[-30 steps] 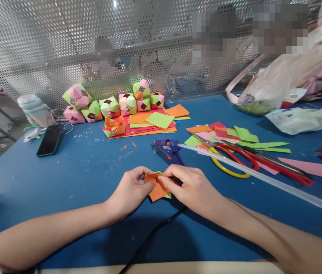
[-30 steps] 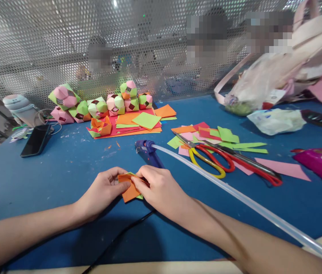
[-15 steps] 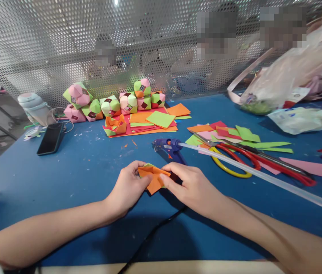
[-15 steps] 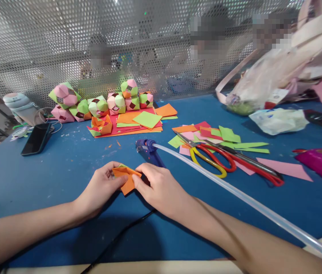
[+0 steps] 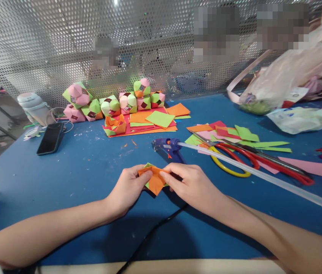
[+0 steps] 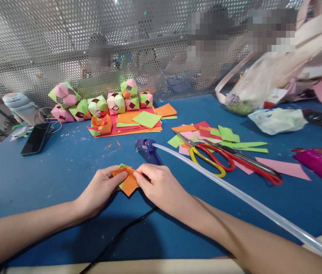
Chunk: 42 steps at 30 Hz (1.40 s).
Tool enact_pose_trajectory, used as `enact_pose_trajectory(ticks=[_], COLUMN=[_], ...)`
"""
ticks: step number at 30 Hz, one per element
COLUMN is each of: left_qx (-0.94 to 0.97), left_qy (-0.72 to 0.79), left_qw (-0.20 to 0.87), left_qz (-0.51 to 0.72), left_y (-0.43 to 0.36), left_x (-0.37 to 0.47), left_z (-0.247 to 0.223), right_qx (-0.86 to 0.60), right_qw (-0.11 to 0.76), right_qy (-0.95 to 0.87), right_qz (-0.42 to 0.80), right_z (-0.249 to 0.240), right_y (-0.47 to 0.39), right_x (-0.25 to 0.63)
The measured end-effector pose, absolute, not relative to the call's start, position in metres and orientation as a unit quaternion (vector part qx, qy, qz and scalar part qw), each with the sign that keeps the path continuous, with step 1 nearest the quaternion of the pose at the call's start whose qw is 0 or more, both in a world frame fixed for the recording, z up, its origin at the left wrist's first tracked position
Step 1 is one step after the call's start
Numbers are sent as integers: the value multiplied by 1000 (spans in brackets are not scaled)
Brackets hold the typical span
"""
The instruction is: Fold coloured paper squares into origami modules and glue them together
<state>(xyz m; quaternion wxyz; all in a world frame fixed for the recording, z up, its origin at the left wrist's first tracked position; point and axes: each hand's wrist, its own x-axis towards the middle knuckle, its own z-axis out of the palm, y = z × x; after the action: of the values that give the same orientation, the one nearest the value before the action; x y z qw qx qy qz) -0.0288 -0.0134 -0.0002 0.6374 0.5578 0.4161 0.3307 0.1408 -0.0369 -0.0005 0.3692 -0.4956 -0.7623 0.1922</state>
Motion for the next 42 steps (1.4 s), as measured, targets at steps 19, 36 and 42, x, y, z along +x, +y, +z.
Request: enact_pose_trajectory(ticks=[19, 36, 42], left_qx=[630, 649, 607], left_qy=[454, 399, 412], left_qw=[557, 572, 596], left_qz=[294, 302, 327], left_y=[-12, -17, -17], left_x=[-29, -33, -30], left_z=[6, 7, 6], right_qx=[-459, -479, -487], right_qw=[427, 435, 431], right_qy=[-754, -737, -734], right_qz=[196, 197, 197], right_z=[-3, -4, -4], right_y=[-34, -31, -33], right_x=[140, 140, 139])
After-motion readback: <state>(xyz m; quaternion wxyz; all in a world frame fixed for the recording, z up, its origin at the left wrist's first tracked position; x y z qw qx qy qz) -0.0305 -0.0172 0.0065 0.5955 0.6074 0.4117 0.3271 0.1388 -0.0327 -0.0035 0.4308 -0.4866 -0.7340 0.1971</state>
